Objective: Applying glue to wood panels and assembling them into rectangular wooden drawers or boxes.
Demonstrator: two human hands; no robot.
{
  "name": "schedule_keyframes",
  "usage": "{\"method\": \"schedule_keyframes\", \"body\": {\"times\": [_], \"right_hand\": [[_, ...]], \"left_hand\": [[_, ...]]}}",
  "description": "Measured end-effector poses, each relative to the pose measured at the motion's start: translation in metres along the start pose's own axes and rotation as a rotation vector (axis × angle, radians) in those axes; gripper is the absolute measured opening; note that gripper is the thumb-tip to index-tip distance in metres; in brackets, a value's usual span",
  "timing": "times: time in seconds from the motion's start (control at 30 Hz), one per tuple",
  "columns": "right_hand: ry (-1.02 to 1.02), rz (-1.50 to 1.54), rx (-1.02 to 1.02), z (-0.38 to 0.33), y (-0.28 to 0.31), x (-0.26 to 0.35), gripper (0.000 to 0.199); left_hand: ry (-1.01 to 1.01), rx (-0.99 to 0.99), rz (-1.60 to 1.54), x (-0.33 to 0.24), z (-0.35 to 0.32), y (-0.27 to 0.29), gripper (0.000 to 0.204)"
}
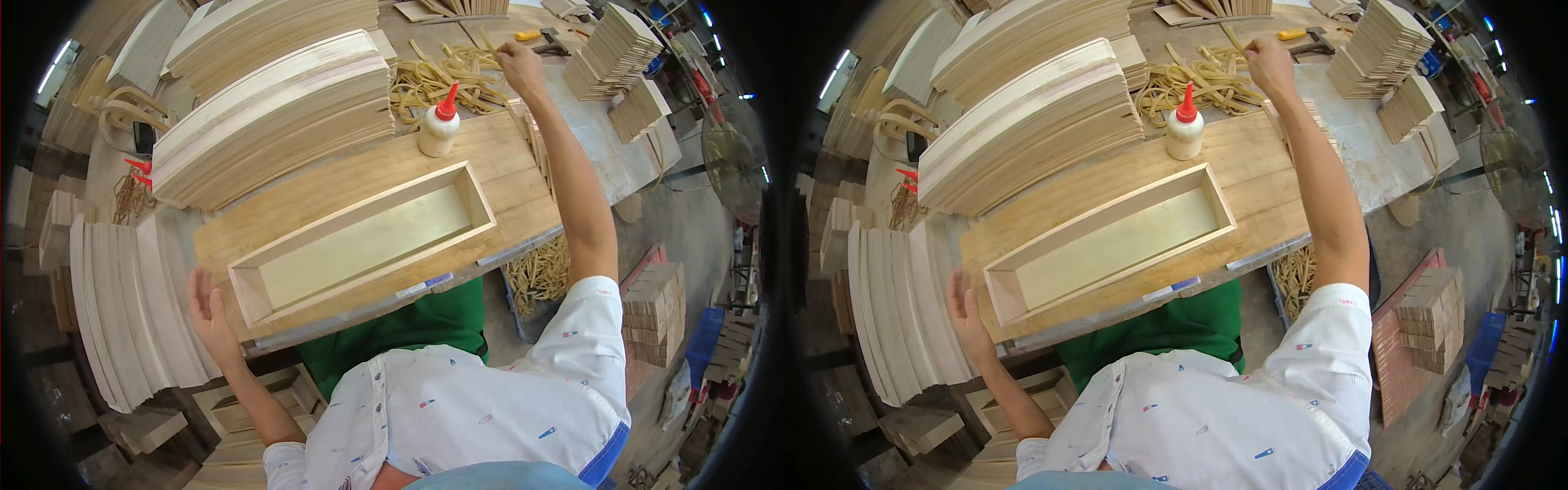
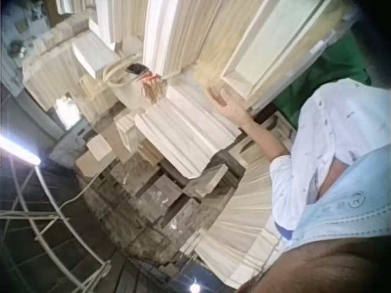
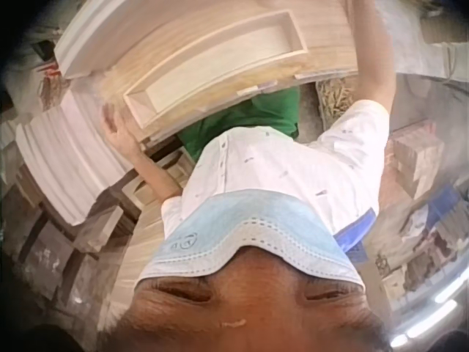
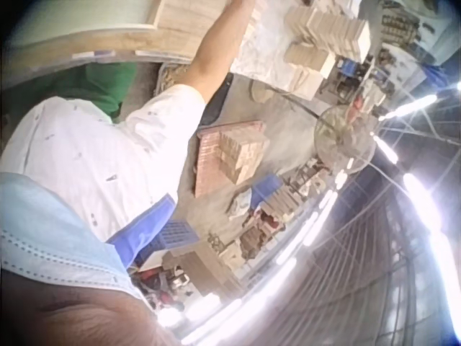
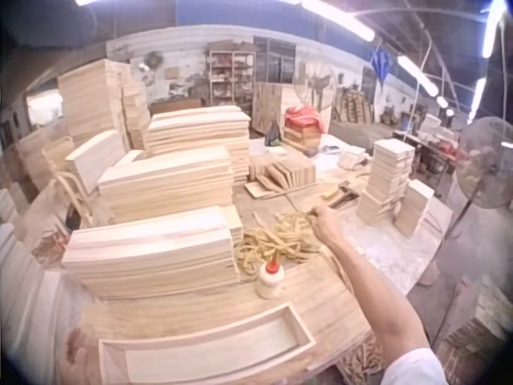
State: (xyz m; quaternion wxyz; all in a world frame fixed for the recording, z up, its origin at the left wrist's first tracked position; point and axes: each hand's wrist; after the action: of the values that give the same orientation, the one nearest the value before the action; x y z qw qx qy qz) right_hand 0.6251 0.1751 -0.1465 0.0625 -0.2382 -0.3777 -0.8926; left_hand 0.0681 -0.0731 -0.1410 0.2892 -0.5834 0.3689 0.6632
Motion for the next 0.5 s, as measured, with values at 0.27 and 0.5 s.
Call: {"method": "schedule_keyframes", "body": {"times": [0.27,0.5], "right_hand": [[-0.181,0.799,0.364,-0.087,0.136,0.13,0.013],[-0.534,1.219,0.835,-0.2,0.153,0.189,0.013]], "left_hand": [[-0.265,0.324,-0.088,-0.061,-0.061,-0.067,0.038],[0.061,0.681,-0.416,-0.073,-0.083,-0.145,0.016]]}}
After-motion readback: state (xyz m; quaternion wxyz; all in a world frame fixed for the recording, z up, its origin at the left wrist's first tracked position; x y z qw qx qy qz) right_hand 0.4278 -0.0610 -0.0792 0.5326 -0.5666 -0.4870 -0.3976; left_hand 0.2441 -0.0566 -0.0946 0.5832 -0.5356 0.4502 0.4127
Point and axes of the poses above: each hand's wrist, its own z-axis towards the middle knuckle, its own y-axis out of the back of the hand, x = y × z, and after that the axes turned 14 degrees about -x, right-handed
